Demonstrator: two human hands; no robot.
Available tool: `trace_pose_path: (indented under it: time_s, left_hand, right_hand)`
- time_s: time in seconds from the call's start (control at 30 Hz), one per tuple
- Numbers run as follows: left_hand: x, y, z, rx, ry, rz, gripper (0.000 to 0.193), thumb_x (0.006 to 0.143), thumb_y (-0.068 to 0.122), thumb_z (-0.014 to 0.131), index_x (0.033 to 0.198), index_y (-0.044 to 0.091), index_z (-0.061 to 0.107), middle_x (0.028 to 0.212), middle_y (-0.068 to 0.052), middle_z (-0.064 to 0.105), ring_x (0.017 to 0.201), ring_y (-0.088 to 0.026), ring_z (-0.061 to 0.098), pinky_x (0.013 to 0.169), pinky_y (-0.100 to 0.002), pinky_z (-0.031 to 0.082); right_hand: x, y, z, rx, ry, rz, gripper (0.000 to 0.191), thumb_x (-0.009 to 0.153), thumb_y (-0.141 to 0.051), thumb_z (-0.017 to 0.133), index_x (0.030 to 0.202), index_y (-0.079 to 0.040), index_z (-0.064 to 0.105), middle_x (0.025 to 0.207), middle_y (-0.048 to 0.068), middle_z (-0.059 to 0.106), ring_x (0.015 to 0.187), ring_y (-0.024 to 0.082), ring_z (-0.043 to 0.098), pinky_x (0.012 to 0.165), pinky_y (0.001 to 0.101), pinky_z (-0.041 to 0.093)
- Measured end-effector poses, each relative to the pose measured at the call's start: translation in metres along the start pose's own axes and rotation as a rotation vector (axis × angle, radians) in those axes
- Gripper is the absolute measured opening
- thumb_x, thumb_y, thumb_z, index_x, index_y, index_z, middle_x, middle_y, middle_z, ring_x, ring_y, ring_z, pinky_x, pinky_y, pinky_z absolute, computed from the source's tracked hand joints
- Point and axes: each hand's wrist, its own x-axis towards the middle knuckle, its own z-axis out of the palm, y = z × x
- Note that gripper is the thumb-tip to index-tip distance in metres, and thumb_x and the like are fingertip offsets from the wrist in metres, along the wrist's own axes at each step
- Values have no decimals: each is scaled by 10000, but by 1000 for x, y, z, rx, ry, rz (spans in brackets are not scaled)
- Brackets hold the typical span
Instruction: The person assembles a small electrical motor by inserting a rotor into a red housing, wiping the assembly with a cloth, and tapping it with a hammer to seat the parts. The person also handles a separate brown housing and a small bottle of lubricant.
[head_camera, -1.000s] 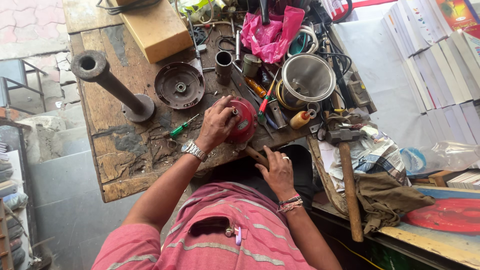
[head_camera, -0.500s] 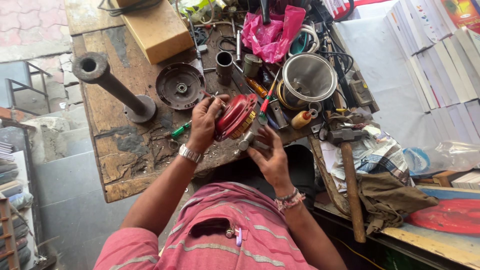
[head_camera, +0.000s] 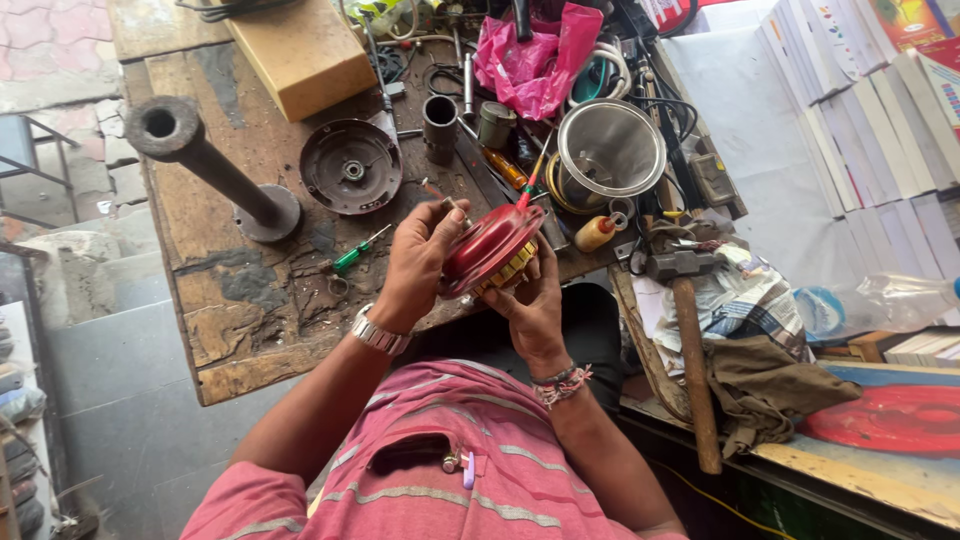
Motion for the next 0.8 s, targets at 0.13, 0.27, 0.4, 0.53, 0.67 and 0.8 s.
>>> trace_pose_path:
  time_s: [0.13, 0.27, 0.4, 0.53, 0.67, 0.8]
  left_hand:
    - [-49, 56, -1, 243, 59, 109, 659, 985, 218, 615, 1508, -13, 286, 1361, -160, 586, 1105, -236, 719, 553, -227, 634]
    - [-70, 86, -4, 311, 133, 432, 591, 1024, 159, 639, 1503, -11, 337, 1283, -207, 653, 1058, -225, 719, 569, -194, 591]
    - [-57, 77, -8, 381, 181, 317, 524, 1000, 162, 654, 1440, 1, 421, 1231, -160, 680, 1011, -179, 709, 635, -212, 608]
    - [-34, 46, -16, 560, 60, 225, 350, 1008, 224, 694, 1259, -18, 657, 1181, -127, 718, 1086, -165, 685, 921, -269, 581]
    - [-14, 7, -27, 352, -17, -55, 340, 994, 251, 666, 1219, -4, 685, 1131, -100, 735, 1018, -138, 664, 902, -271, 543]
    - [-6, -21, -34, 149, -54, -15, 277, 1031, 188, 661, 1111, -68, 729, 1156, -76, 752, 1048, -112, 657, 932, -253, 526]
  right_hand:
    - [6, 2, -15, 84, 114, -6, 1024, 821, -129, 882, 1597, -96, 214, 1457, 112, 513, 1324, 280, 571, 1051, 452, 550]
    - [7, -1, -30, 160, 119, 48, 985, 825, -102, 860, 1586, -106, 235, 1429, 139, 537, 1256, 326, 635, 961, 505, 567]
    - [3, 4, -28, 204, 99, 52, 971, 838, -109, 860, 1585, -98, 239, 1445, 137, 523, 1260, 326, 633, 971, 507, 570]
    - [-4, 6, -25, 195, 69, 48, 959, 843, -121, 858, 1580, -102, 244, 1454, 140, 524, 1256, 316, 637, 977, 493, 607]
    - [-19, 13, -19, 236, -5, 72, 960, 884, -125, 861, 1626, -84, 255, 1387, 160, 567, 1153, 278, 659, 968, 472, 616]
    - [-27, 22, -15, 250, -9, 159, 990, 810, -131, 883, 1567, -95, 247, 1364, 121, 590, 1172, 237, 683, 954, 432, 617]
